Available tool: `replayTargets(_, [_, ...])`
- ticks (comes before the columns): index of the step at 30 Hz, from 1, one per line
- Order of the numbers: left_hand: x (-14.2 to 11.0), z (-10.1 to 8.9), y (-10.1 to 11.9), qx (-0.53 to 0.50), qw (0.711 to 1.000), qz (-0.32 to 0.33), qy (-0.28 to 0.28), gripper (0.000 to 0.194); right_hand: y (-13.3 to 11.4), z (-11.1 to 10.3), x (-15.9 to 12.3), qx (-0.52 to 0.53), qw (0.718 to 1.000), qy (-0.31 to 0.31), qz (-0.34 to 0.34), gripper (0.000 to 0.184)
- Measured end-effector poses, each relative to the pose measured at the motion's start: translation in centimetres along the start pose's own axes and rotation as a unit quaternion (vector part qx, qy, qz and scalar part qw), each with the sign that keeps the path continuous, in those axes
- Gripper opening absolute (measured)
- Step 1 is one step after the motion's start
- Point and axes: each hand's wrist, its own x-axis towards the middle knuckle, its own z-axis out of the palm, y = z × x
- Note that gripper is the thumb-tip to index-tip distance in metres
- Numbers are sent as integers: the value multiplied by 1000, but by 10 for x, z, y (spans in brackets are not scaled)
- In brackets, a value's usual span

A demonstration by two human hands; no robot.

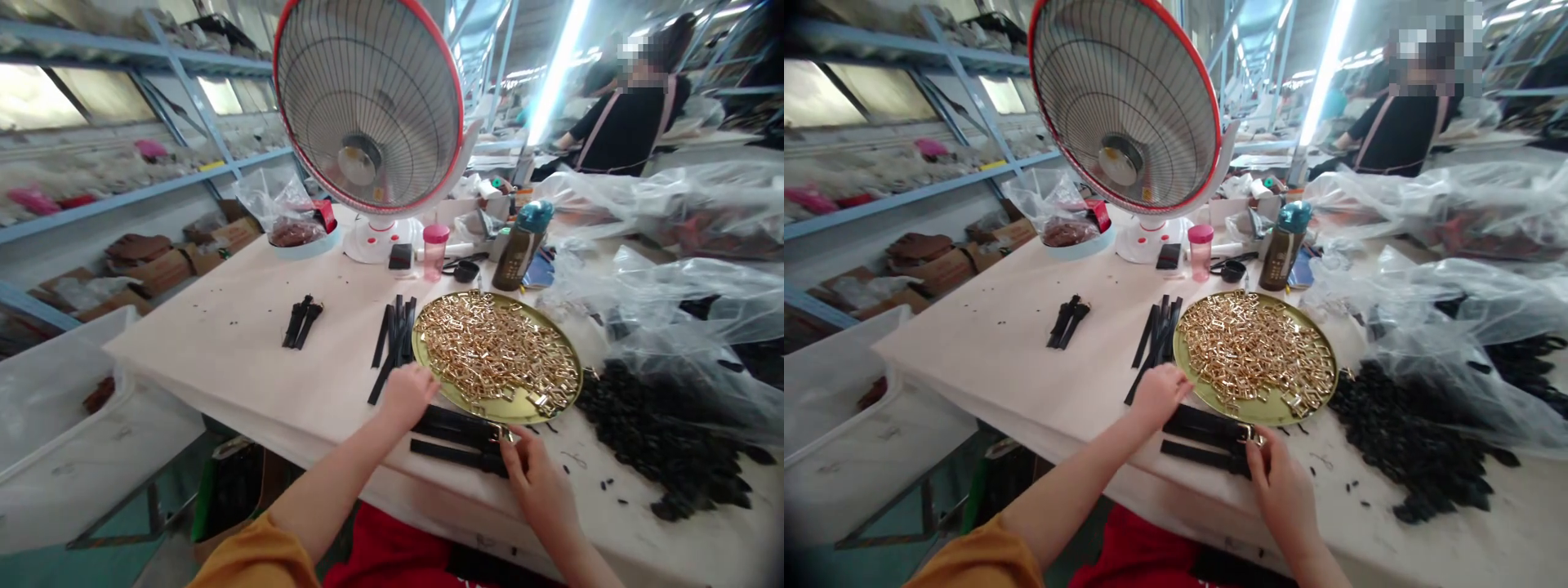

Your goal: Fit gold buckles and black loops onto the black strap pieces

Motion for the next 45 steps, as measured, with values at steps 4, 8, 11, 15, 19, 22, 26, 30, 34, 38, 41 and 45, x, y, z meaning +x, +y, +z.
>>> replayTargets(4, [24,-9,-45,31,986,-156,42,25,5,1,-2,65,997,14,26,37])
replayTargets(8, [26,-12,-52,11,987,-153,53,18,9,-6,-4,135,990,17,43,33])
replayTargets(11, [12,-21,-27,-17,988,-126,92,22,21,-21,-5,141,988,50,46,34])
replayTargets(15, [-27,-33,32,-282,958,-55,3,23,47,-53,0,85,991,94,43,33])
replayTargets(19, [-73,-28,99,-575,776,-72,-249,31,67,-82,18,-2,994,105,23,28])
replayTargets(22, [-94,-18,130,-661,660,-125,-333,37,82,-100,32,-40,994,105,15,25])
replayTargets(26, [-102,-9,138,-697,606,-171,-343,39,112,-126,42,-100,986,124,41,25])
replayTargets(30, [-96,0,132,-717,584,-188,-332,37,138,-147,44,-152,979,123,64,24])
replayTargets(34, [-83,9,134,-731,559,-193,-340,35,135,-143,46,-183,977,92,50,21])
replayTargets(38, [-67,12,137,-734,553,-194,-342,33,126,-129,57,-257,964,17,73,22])
replayTargets(41, [-58,13,135,-738,539,-207,-349,33,129,-123,69,-262,962,-25,79,18])
replayTargets(45, [-49,13,126,-749,513,-214,-360,33,131,-125,77,-220,973,-18,67,15])
